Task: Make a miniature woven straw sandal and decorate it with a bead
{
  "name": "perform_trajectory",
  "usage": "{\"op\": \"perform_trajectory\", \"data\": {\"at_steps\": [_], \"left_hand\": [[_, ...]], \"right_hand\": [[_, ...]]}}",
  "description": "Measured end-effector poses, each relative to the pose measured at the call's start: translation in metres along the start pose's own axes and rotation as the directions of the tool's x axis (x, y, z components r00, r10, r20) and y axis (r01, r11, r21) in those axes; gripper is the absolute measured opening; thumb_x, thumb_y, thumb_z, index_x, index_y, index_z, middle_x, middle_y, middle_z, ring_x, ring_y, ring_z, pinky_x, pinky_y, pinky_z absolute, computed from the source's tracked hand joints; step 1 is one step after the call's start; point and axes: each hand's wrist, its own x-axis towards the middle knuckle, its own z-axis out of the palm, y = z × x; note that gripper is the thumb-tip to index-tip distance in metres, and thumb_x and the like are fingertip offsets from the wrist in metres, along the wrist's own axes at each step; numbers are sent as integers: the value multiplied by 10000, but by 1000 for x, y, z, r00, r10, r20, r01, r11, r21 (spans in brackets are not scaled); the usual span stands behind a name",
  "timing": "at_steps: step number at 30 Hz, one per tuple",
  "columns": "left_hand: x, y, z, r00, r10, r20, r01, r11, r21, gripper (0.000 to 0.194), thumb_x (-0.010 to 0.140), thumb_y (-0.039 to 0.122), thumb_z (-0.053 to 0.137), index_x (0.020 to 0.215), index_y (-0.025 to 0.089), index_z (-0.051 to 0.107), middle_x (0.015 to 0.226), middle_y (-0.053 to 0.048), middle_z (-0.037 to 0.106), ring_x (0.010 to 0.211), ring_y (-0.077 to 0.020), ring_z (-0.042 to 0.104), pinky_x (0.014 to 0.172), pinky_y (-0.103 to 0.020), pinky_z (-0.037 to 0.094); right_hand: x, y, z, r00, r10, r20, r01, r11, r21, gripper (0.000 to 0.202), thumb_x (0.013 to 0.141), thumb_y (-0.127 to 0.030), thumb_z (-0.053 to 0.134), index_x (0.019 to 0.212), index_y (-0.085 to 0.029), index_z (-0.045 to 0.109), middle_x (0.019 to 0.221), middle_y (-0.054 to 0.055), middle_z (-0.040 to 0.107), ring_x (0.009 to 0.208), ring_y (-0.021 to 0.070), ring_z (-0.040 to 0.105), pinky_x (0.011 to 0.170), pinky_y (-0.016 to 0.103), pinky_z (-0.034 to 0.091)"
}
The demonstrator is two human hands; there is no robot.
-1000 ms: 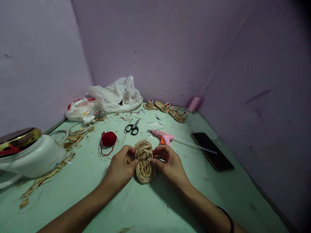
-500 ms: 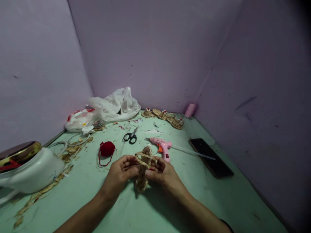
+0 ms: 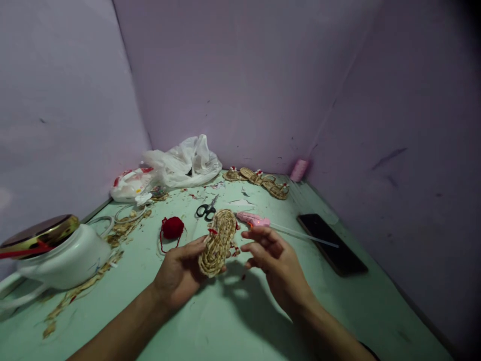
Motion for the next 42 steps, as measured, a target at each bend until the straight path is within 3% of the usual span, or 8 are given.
{"op": "perform_trajectory", "data": {"at_steps": [3,6,13,17,25,34,38,42], "left_hand": [[0,3,1,997,-66,-34,63,994,-84,321,829,237,439,1077,74,562,1022,-164,658,929,-288,613,732,-426,500],[-1,4,2,995,-100,-17,98,990,-101,348,881,268,354,1090,65,543,988,-176,667,899,-281,630,733,-429,501],[-2,0,5,997,-73,2,73,996,-45,288,862,270,413,1024,105,586,972,-143,667,877,-254,623,794,-428,484],[-1,-6,7,998,-12,58,14,999,-30,257,853,222,432,973,98,623,952,-128,671,891,-230,611,840,-382,468],[-1,-11,0,981,-6,193,14,999,-37,255,824,128,471,1005,70,642,997,-147,663,931,-229,598,864,-340,447],[-1,-16,4,975,-38,221,20,996,83,222,818,170,525,953,65,668,962,-155,672,891,-207,609,863,-319,433],[3,-7,-4,997,-76,24,62,927,369,219,636,85,629,848,65,679,786,-107,686,670,-161,604,617,-247,456],[5,10,-8,959,189,-213,-60,866,497,247,635,172,647,875,114,660,830,-71,688,643,-128,583,541,-214,412]], "right_hand": [[6,-7,-5,985,-97,-141,98,995,6,249,633,-270,732,822,-193,589,817,18,628,644,122,591,522,239,500],[12,-3,-11,978,-34,-206,39,999,24,294,579,-262,759,810,-187,591,796,17,633,674,136,606,597,274,514],[6,13,-6,999,37,-17,-39,993,-110,378,576,-227,763,902,-187,574,895,34,632,700,136,601,633,284,507],[2,13,0,992,65,107,-55,994,-95,372,572,-238,771,879,-183,569,776,3,632,601,122,589,592,275,492],[6,12,2,999,-5,38,7,999,-36,261,543,-205,784,754,-193,631,694,-21,641,636,107,585,612,225,472],[7,15,-1,999,28,23,-28,999,-22,370,555,-332,784,872,-211,639,779,15,676,724,153,609,663,268,469],[11,16,-8,999,52,-9,-52,997,-56,420,553,-374,782,900,-189,633,761,23,668,726,163,604,675,283,462],[12,13,-13,989,147,21,-144,985,-94,439,575,-338,774,949,-169,618,673,-1,642,622,137,585,614,269,444]]}}
